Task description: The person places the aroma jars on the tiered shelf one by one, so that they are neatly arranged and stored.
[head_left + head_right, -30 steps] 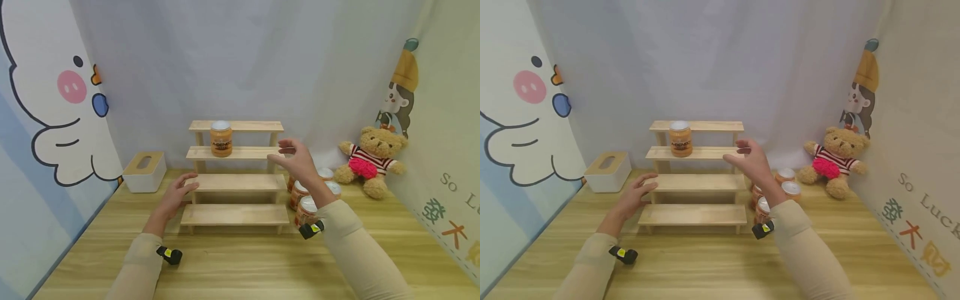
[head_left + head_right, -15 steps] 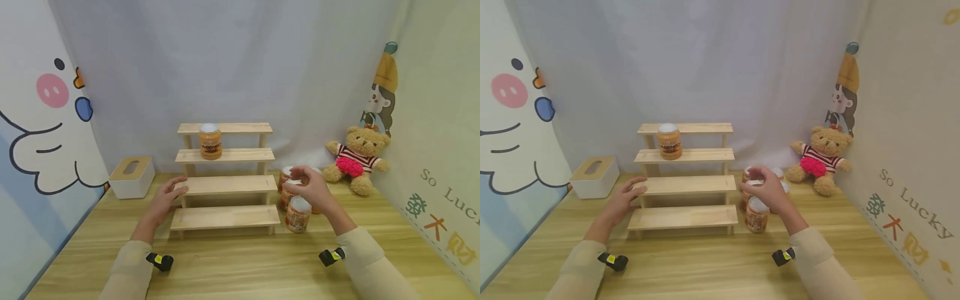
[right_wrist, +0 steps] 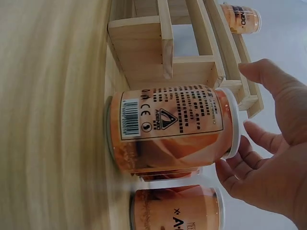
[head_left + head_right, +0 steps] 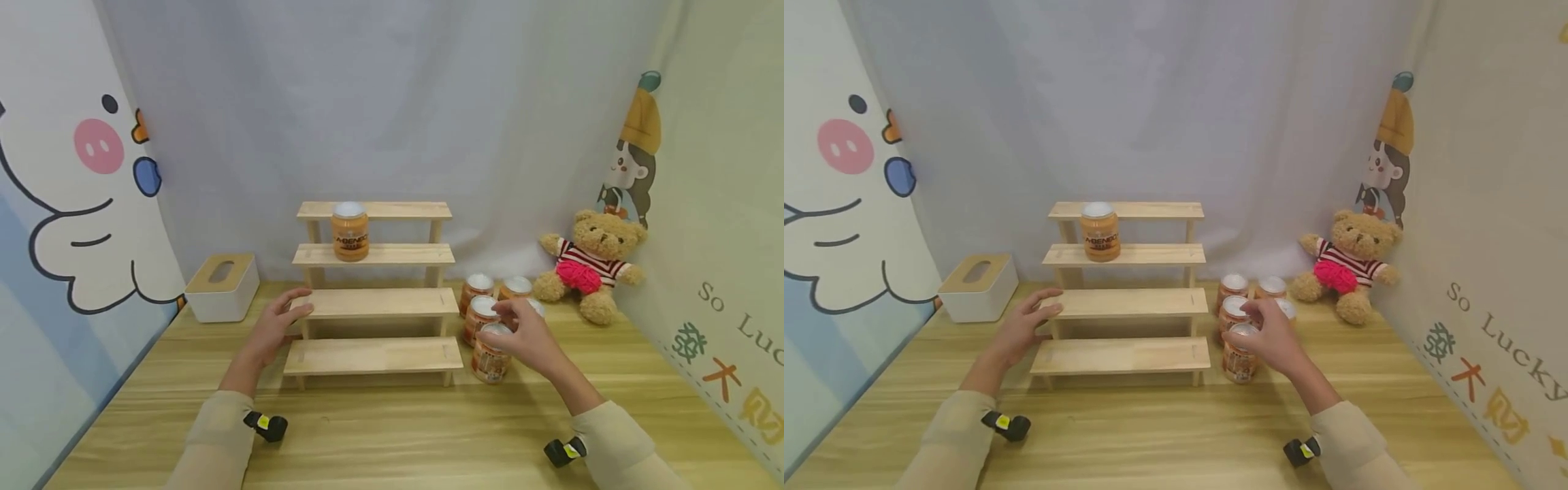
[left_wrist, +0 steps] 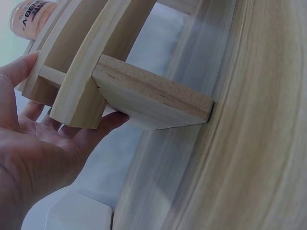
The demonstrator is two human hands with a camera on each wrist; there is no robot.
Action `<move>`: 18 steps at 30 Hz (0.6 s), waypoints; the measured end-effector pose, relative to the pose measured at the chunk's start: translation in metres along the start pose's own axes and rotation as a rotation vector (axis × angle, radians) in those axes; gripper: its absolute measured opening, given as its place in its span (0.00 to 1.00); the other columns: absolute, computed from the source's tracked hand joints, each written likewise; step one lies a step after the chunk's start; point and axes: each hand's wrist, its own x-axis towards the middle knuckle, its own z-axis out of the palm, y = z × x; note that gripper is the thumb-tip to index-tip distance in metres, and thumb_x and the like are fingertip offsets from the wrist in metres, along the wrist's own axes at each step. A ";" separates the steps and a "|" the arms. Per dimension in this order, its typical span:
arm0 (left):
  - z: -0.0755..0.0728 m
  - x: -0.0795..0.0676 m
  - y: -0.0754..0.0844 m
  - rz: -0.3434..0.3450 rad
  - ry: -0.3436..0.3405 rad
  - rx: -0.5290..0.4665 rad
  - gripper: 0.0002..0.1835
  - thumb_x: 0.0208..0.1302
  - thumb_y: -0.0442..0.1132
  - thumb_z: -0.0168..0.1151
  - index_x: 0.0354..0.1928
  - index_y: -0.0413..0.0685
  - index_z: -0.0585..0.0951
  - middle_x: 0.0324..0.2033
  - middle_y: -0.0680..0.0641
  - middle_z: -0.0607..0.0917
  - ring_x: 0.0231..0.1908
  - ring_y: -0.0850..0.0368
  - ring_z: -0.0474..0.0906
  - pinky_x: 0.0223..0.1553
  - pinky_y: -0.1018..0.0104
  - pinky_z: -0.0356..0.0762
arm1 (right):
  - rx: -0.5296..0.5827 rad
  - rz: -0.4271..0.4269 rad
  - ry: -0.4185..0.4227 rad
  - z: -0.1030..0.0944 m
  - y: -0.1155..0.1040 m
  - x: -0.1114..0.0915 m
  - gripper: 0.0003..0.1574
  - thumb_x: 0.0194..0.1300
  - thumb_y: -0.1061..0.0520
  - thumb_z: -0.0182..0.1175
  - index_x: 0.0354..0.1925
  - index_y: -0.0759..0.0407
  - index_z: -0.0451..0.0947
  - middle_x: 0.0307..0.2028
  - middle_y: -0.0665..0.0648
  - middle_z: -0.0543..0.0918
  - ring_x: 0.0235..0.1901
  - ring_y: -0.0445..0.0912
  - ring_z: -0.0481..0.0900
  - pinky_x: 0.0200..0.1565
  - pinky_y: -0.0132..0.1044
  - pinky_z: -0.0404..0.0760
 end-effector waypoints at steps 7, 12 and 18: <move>0.001 0.000 0.000 -0.009 -0.002 -0.002 0.30 0.75 0.49 0.57 0.72 0.43 0.65 0.79 0.43 0.45 0.76 0.40 0.40 0.58 0.30 0.65 | 0.027 0.111 -0.046 0.000 0.008 -0.005 0.41 0.59 0.51 0.74 0.59 0.72 0.67 0.52 0.68 0.76 0.49 0.56 0.77 0.47 0.45 0.77; -0.001 0.000 0.000 -0.027 0.005 0.004 0.29 0.75 0.49 0.58 0.71 0.45 0.67 0.79 0.44 0.45 0.77 0.42 0.36 0.58 0.31 0.66 | 0.072 0.157 -0.072 0.002 0.014 -0.008 0.39 0.60 0.50 0.74 0.57 0.71 0.68 0.51 0.67 0.76 0.48 0.54 0.77 0.45 0.42 0.78; -0.002 0.000 0.000 -0.026 -0.001 0.007 0.30 0.74 0.51 0.58 0.72 0.46 0.66 0.79 0.44 0.42 0.77 0.43 0.34 0.58 0.32 0.66 | 0.156 0.161 -0.067 0.006 0.018 -0.010 0.35 0.58 0.55 0.75 0.55 0.70 0.70 0.50 0.66 0.77 0.45 0.51 0.77 0.42 0.39 0.79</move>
